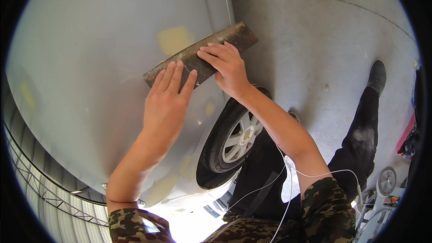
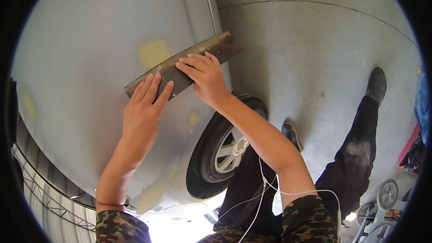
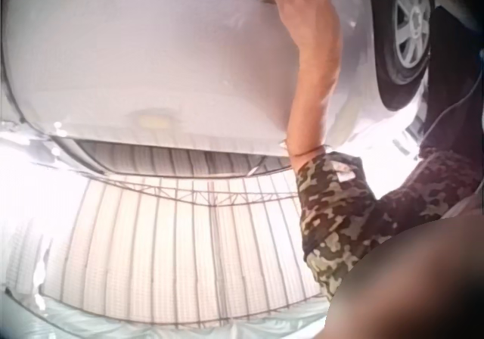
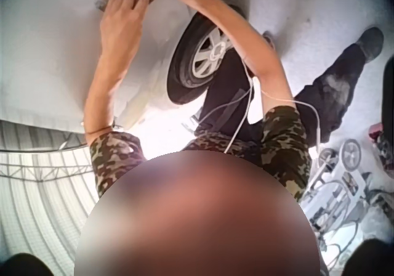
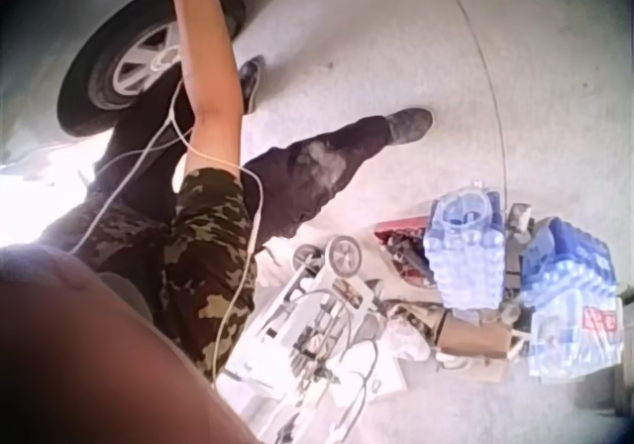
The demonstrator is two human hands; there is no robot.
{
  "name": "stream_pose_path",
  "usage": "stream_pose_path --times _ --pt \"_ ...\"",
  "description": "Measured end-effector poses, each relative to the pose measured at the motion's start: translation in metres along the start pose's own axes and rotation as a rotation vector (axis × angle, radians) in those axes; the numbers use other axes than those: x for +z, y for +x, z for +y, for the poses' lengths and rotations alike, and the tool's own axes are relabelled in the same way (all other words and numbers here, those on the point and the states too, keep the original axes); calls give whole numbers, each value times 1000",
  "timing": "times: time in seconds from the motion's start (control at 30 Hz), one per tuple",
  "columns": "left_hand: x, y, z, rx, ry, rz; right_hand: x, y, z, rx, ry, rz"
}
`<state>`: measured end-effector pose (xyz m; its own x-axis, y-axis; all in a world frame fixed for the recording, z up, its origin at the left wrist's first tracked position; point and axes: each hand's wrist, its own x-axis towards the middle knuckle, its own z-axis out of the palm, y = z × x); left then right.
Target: The person applies body filler to a silver car's side panel and front fender using a small metal spreader. They repeatedly transfer filler from a larger spreader to the small one and smooth it into the surface, working around the door handle and wheel arch.
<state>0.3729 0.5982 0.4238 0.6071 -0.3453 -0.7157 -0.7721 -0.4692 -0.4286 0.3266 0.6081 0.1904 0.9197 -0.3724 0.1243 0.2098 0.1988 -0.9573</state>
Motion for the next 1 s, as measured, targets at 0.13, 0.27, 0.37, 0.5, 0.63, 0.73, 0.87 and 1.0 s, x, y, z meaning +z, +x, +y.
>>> stream_pose_path --times 0.13,0.27,0.37,0.5,0.63,0.73,0.87,1.0 --pt "-18 4 0 -28 -66 -74 -14 6 -3 -24 -14 -48" --pt "-35 9 -3 -23 8 -34 -14 16 -9 -39 -39 41" --pt "-37 19 -13 32 144 -19 -5 27 -6 -48 -43 86" --pt "-32 27 -23 53 177 -4 6 34 0 -20 -6 112" --pt "-26 27 -26 21 130 -14 12 36 -2 15 27 100" --pt "-21 23 -28 44 131 -23 13 32 -3 41 32 84" --pt "-15 15 -24 55 149 -15 14 25 -5 47 40 82" --pt "-11 9 -19 58 126 -1 12 17 -5 37 30 62"
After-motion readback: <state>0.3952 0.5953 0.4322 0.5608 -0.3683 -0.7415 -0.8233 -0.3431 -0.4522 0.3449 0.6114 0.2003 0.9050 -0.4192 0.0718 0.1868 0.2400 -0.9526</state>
